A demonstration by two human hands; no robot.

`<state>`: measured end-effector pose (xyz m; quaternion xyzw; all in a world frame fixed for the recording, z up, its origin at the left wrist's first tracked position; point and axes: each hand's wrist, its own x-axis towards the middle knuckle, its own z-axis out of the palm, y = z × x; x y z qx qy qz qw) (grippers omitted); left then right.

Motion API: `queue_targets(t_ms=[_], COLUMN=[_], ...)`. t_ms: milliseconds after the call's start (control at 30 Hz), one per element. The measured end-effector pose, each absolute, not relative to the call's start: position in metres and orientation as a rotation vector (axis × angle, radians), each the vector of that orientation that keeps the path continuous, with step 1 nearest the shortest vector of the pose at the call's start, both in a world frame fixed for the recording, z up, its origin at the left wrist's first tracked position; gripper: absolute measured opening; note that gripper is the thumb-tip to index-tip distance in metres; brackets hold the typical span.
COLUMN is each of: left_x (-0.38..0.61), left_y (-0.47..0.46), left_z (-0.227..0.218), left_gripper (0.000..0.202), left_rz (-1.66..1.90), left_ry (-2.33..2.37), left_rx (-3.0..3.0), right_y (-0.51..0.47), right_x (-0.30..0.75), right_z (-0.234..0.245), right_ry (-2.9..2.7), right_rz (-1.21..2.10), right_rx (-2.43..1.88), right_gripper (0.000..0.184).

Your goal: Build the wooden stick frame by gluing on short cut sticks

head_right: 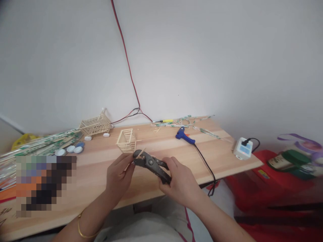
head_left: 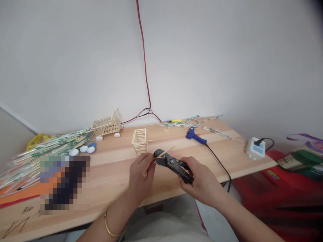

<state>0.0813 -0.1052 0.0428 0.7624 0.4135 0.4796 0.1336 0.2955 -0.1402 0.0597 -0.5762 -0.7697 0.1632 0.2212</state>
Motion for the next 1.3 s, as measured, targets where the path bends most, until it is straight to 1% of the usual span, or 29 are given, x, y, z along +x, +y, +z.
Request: queue_targets(t_ms=[567, 767, 933, 967, 1100, 1200, 1300], left_x=[0.081, 0.081, 0.083, 0.084, 0.089, 0.093, 0.097], left_y=[-0.105, -0.105, -0.107, -0.107, -0.106, -0.104, -0.1], left_z=[0.046, 0.045, 0.045, 0.044, 0.036, 0.029, 0.024], left_gripper=[0.025, 0.025, 0.026, 0.026, 0.025, 0.024, 0.021], left_rz=[1.358, 1.363, 1.379, 1.374, 1.318, 1.246, 1.087], left_ry=[1.279, 1.269, 1.265, 1.262, 1.264, 1.307, 1.353], left_rx=[2.391, 2.402, 2.423, 2.419, 2.372, 2.316, 2.254], right_y=[-0.141, -0.14, -0.138, -0.137, -0.133, -0.13, -0.126], right_x=[0.297, 0.295, 0.293, 0.293, 0.298, 0.304, 0.311], right_z=[0.063, 0.064, 0.063, 0.062, 0.058, 0.056, 0.052], right_ry=[-2.132, -2.159, -2.205, -2.218, -2.287, -2.375, -2.442], right_rz=[0.497, 0.459, 0.405, 0.393, 0.368, 0.355, 0.405], right_rx=[-1.562, -1.569, -1.605, -1.619, -1.685, -1.682, -1.674], right_gripper=[0.035, 0.029, 0.014, 0.014, 0.024, 0.027, 0.029])
